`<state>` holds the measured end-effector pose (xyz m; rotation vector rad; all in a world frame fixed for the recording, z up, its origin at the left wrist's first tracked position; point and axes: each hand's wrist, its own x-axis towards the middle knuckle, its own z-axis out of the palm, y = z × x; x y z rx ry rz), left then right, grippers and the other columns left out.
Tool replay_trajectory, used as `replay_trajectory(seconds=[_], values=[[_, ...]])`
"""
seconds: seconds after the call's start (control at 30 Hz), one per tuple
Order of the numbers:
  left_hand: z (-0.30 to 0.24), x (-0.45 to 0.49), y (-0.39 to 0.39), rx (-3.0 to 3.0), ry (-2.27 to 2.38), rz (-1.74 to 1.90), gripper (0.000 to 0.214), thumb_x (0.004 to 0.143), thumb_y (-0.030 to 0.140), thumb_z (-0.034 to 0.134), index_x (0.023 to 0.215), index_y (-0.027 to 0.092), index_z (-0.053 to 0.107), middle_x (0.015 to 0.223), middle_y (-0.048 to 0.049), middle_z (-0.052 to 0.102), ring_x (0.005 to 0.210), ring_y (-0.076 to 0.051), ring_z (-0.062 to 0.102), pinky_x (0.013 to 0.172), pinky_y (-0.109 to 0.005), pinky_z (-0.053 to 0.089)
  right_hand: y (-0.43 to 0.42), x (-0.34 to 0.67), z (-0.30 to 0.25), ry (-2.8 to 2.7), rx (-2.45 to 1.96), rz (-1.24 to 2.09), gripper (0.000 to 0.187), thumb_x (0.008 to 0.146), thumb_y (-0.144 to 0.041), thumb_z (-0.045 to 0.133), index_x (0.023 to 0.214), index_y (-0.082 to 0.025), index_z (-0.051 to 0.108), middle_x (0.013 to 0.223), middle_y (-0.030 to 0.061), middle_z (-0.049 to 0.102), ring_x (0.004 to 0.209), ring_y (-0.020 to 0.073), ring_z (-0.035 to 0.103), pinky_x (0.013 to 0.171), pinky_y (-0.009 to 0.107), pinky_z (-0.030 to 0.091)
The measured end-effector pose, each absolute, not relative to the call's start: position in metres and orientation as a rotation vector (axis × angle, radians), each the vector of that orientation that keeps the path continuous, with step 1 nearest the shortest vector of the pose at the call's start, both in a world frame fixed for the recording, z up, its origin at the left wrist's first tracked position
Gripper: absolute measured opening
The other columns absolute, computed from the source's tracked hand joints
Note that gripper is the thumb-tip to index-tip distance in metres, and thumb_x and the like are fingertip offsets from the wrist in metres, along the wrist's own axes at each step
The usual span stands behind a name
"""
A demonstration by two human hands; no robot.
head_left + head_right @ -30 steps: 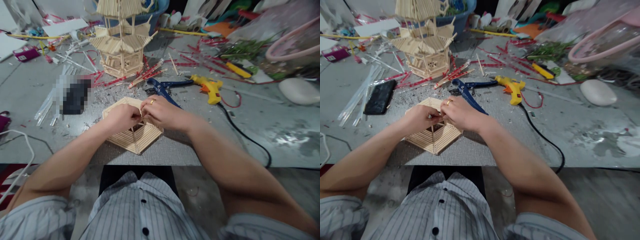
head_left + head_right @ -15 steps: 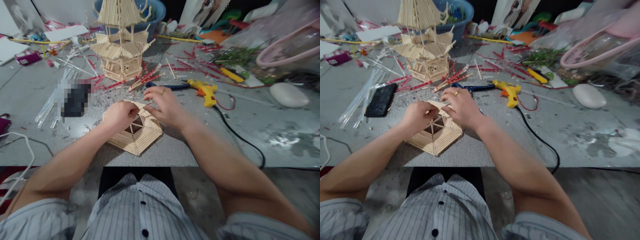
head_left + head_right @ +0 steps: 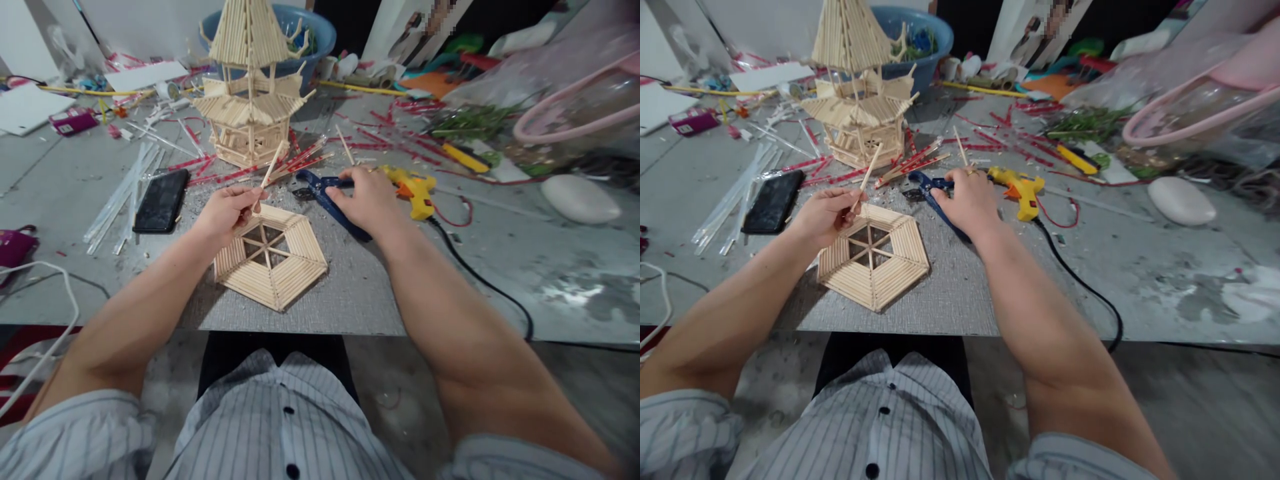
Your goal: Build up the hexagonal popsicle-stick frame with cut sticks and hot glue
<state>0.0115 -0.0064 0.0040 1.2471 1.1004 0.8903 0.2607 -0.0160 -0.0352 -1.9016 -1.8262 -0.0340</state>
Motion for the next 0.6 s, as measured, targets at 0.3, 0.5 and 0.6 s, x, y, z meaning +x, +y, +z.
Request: replay_trajectory(seconds=[0.3,0.5,0.6], values=[[-0.0001,0.0136,-0.0075,1.349,1.065,0.936,0.013,0.079,0.022,0.062,0.069,0.015,0.066,0.056,0.0029,0.053,0.044,-0.003,0.036,0.044,-0.02,0.025,-0.0157,0.2614,-0.0352,-1.946,-2.108,0.067,0.047,0.075,-0.057,0.062,0.097,-0.016,0.06,0.112,0.0204,0.059,0.112,0.0394,0.05,0.091,0.056,0.04],[-0.0035,0.0119,-0.0059,1.412,1.078,0.988,0.013,0.08,0.026,0.063,0.072,0.016,0.069,0.057,0.003,0.054,0.045,-0.004,0.036,0.045,-0.02,0.028,-0.0167,0.2575,-0.0392,-2.048,-1.978,-0.085,0.023,0.08,-0.041,0.057,0.077,-0.018,0.06,0.111,0.018,0.061,0.115,0.037,0.048,0.093,0.055,0.039],[-0.0052,0.0114,-0.0047,1.461,1.098,1.001,0.015,0.079,0.029,0.064,0.072,0.016,0.068,0.058,0.0027,0.055,0.045,-0.004,0.038,0.045,-0.021,0.029,-0.0165,0.2563,-0.0424,-2.09,-1.88,-0.117,0.021,0.08,-0.038,0.057,0.071,-0.019,0.06,0.11,0.0166,0.062,0.114,0.0355,0.05,0.095,0.056,0.037]])
